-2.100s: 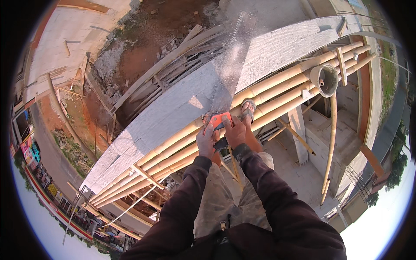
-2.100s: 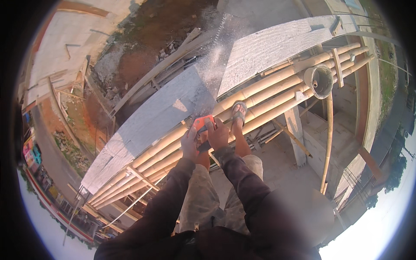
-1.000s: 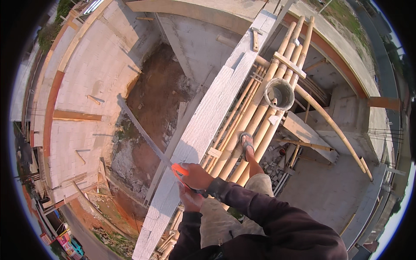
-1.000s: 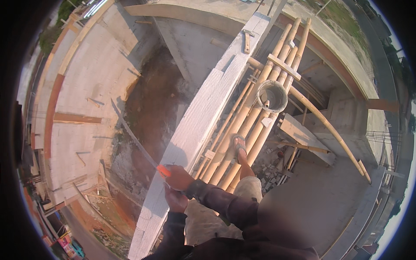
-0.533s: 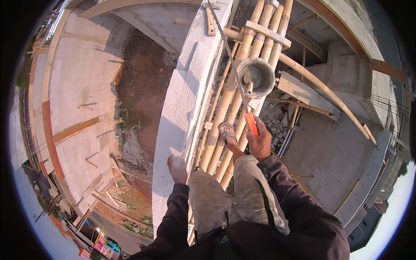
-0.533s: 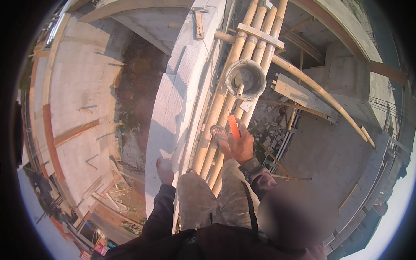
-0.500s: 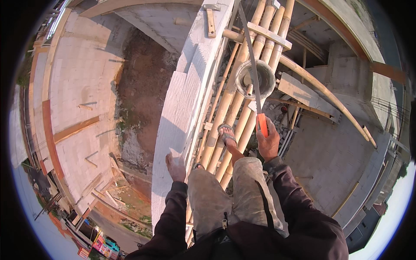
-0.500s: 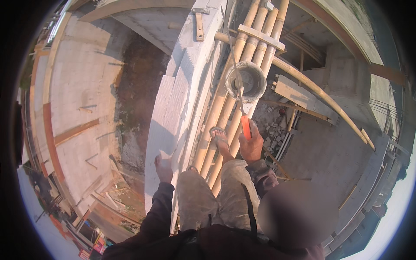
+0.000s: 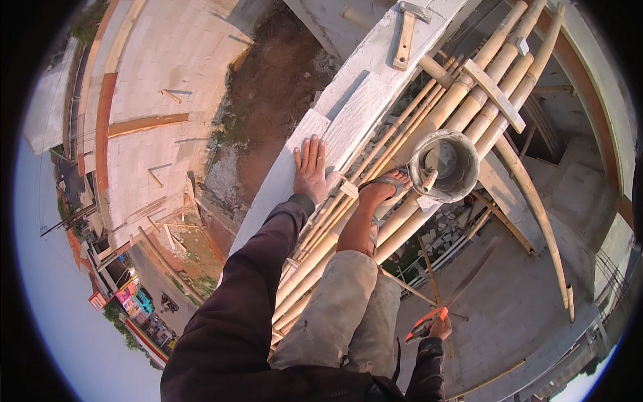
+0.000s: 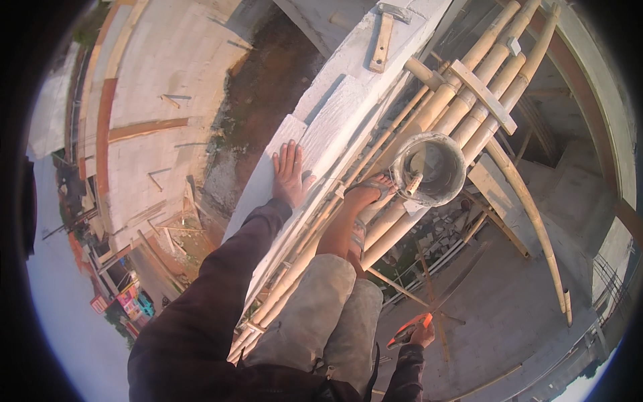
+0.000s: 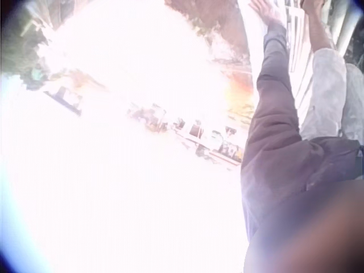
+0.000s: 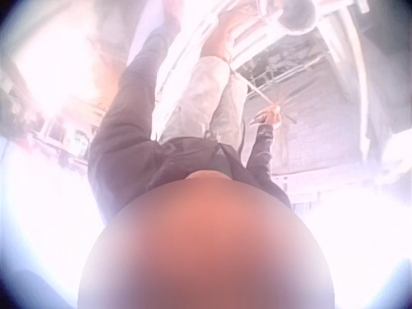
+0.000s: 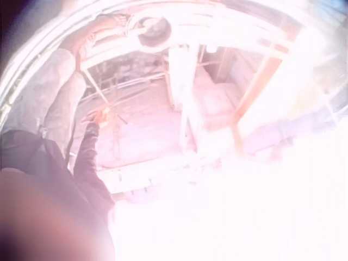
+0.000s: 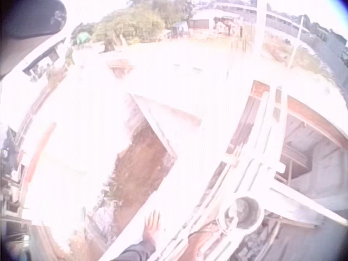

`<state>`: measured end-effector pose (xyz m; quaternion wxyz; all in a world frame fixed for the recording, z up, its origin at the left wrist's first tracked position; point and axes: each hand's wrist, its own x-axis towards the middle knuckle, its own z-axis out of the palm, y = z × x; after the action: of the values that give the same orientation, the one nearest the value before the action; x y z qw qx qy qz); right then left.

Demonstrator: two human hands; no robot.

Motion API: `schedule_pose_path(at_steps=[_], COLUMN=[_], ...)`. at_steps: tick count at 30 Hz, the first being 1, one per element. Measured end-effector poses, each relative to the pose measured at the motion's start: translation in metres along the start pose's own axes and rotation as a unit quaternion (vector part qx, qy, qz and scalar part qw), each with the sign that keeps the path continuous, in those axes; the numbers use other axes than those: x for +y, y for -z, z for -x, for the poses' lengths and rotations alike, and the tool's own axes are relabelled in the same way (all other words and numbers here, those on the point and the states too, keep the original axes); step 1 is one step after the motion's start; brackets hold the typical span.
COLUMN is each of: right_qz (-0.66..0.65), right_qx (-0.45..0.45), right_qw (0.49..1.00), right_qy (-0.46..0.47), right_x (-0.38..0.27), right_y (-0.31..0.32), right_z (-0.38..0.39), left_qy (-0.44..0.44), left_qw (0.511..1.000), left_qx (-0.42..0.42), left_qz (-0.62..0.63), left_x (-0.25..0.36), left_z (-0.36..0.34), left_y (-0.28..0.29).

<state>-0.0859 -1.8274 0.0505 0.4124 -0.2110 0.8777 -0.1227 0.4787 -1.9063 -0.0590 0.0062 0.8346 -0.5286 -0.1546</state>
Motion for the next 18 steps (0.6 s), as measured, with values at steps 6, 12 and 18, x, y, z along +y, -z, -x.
schedule_pose_path(at_steps=[6, 12, 18], right_qz=[-0.008, -0.041, -0.010], right_qx=[-0.008, -0.031, -0.045], right_qw=[0.998, 0.997, 0.998], right_qy=[-0.070, -0.059, -0.044], right_x=[0.013, -0.016, -0.055], right_y=[-0.019, -0.035, -0.048], right_z=[0.005, 0.002, -0.004], left_qy=[0.542, 0.079, 0.018], left_qw=[0.832, 0.973, 0.966], left_qx=[0.120, 0.203, 0.140], left_qz=[-0.017, 0.077, 0.218], left_x=[-0.087, -0.039, 0.093], left_z=[-0.031, -0.139, -0.324], left_y=[0.025, 0.040, 0.052])
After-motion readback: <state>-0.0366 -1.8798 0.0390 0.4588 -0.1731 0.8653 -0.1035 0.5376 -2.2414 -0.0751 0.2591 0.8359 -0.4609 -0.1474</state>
